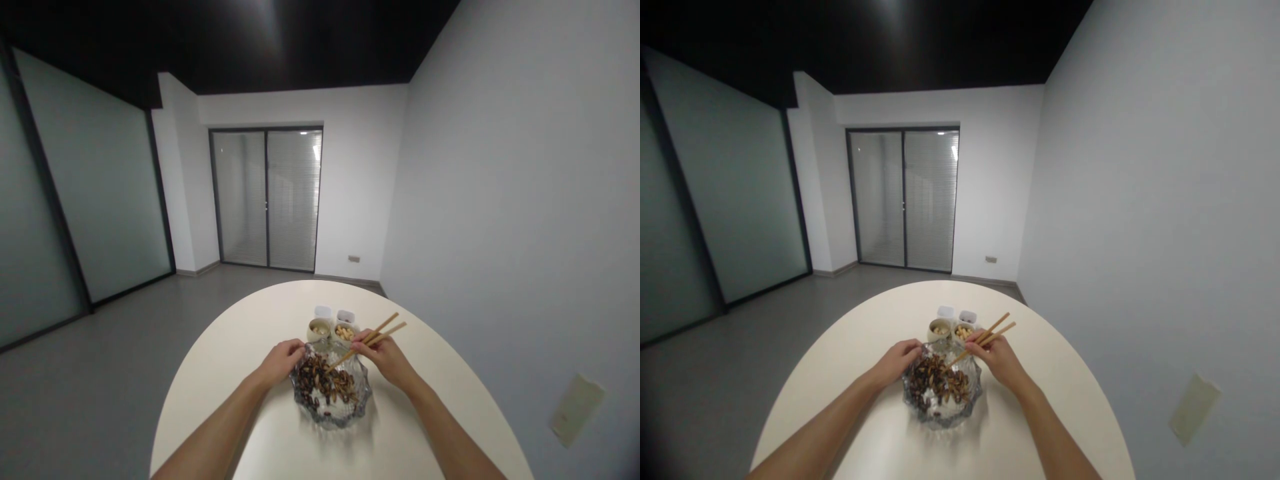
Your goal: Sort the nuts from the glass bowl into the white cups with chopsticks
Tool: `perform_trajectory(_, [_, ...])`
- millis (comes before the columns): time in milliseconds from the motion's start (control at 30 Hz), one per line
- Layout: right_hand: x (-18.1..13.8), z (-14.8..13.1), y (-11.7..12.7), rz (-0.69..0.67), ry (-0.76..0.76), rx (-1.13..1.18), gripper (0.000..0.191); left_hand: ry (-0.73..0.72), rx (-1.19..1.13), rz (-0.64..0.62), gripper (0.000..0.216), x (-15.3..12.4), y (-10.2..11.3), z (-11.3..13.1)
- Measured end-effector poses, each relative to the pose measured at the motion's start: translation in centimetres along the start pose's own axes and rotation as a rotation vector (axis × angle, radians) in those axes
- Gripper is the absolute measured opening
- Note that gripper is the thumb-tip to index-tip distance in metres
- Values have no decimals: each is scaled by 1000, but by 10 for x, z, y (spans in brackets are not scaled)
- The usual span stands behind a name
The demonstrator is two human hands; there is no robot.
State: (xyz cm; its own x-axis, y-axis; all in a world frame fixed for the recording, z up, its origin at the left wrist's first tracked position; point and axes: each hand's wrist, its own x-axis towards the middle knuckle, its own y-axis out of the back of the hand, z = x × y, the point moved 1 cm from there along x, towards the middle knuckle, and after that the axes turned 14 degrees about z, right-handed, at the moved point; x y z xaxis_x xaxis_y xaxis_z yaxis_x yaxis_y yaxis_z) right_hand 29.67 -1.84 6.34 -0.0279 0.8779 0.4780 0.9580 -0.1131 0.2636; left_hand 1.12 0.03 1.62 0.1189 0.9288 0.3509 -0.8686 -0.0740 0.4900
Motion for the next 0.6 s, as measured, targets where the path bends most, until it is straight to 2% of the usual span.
perform_trajectory(167, [-1, -5, 0, 24, 41, -33, 27, 12, -16, -7, 34, -1, 1, 3])
perform_trajectory(600, [-3, -11, 1, -13, 47, -4, 22, 9, 3, -5, 34, -1, 1, 5])
